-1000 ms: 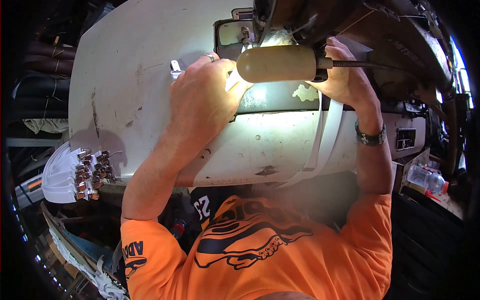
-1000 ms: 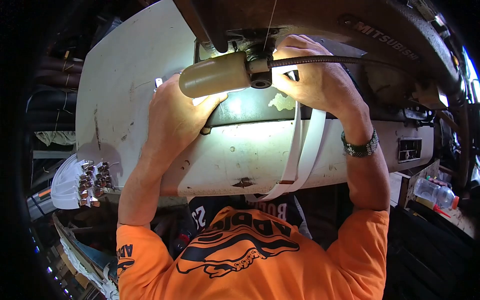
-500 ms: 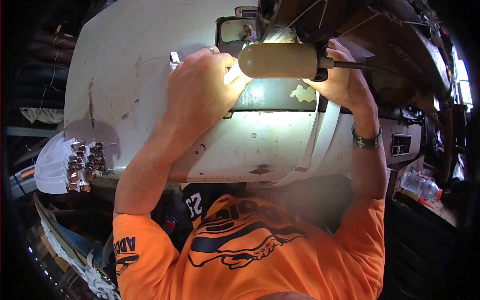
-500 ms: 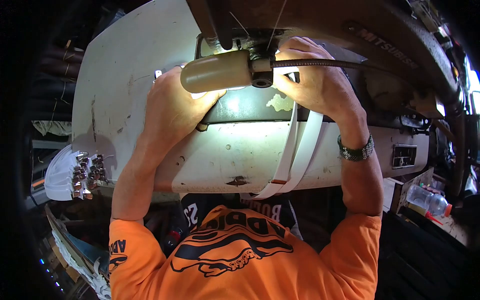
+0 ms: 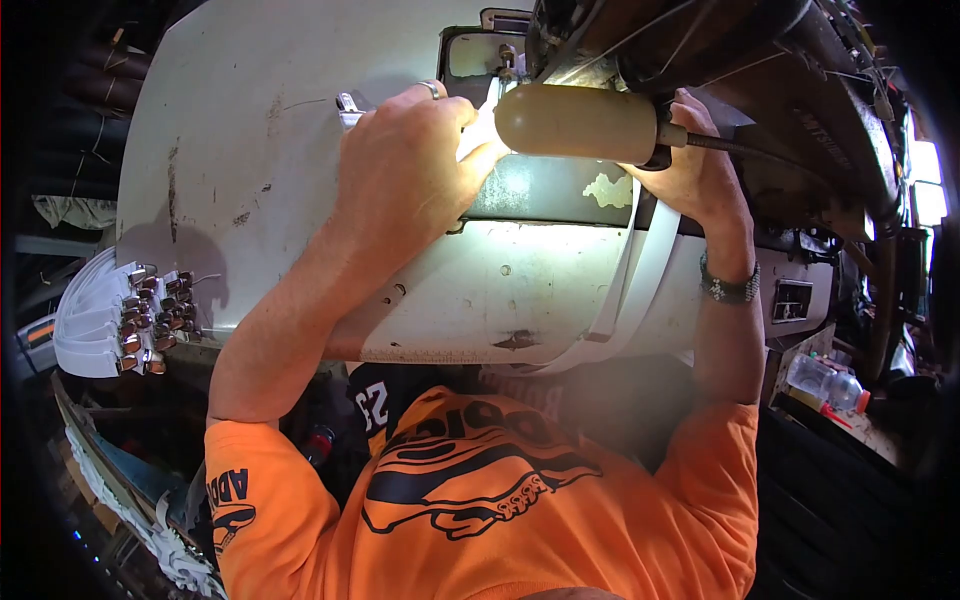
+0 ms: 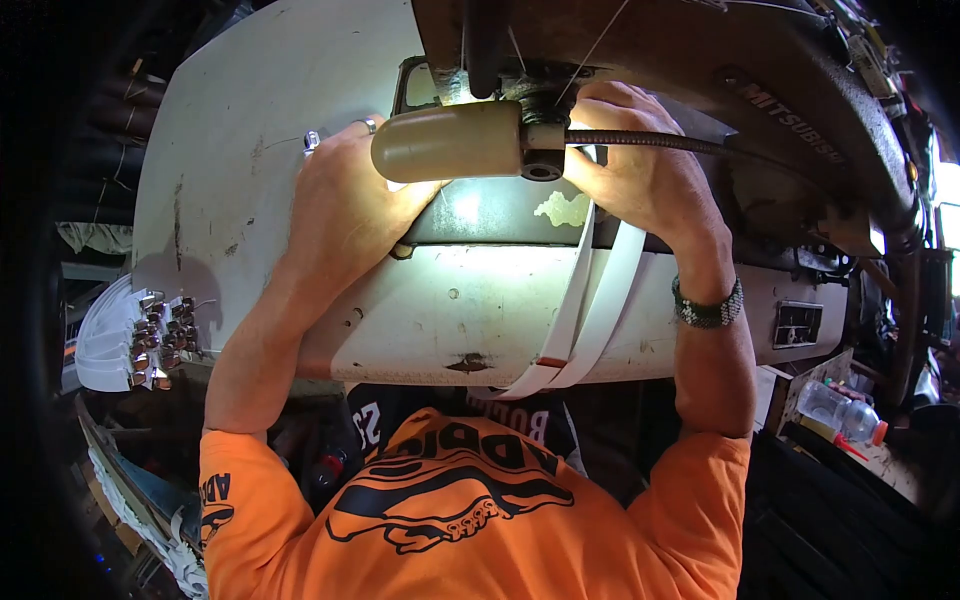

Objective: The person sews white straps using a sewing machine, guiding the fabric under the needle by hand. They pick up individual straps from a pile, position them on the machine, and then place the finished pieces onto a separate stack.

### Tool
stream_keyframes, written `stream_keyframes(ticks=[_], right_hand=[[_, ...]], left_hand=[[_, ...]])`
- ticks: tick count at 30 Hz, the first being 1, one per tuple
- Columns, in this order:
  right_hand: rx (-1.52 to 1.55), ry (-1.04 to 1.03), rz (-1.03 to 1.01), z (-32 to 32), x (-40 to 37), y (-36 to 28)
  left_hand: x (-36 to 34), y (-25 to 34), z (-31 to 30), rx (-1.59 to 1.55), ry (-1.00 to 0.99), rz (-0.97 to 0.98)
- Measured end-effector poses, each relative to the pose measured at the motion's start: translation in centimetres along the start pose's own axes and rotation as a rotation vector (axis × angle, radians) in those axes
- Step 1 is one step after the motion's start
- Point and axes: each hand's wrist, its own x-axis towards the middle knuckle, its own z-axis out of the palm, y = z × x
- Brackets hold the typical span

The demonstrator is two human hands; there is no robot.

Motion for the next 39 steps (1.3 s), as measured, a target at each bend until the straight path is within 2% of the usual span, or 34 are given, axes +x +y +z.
stream_keyframes(ticks=[7, 10, 16, 19, 23, 39], right_hand=[[-0.024, 0.066, -0.065, 0.0, 0.2, 0.3], [-0.031, 0.017, 0.005, -0.3, 0.4, -0.3], [-0.165, 0.102, -0.253, 0.6, 0.1, 1.8], [-0.057, 0.024, -0.047, -0.1, 0.6, 0.4], [-0.041, -0.032, 0.105, -0.4, 0.6, -0.3], [-0.079, 0.014, 0.069, 0.6, -0.1, 1.4]], left_hand=[[-0.3, 0.4, -0.1, -0.028, 0.013, 0.005], [-0.2, 0.1, -0.1, -0.012, 0.025, 0.002], [0.1, 0.3, -0.2, 0.012, 0.021, -0.019], [0.1, 0.0, 0.2, 0.024, 0.069, 0.009], [0.0, 0.1, 0.4, 0.013, 0.093, 0.014], [-0.8, 0.7, 0.4, -0.02, 0.063, 0.001]])
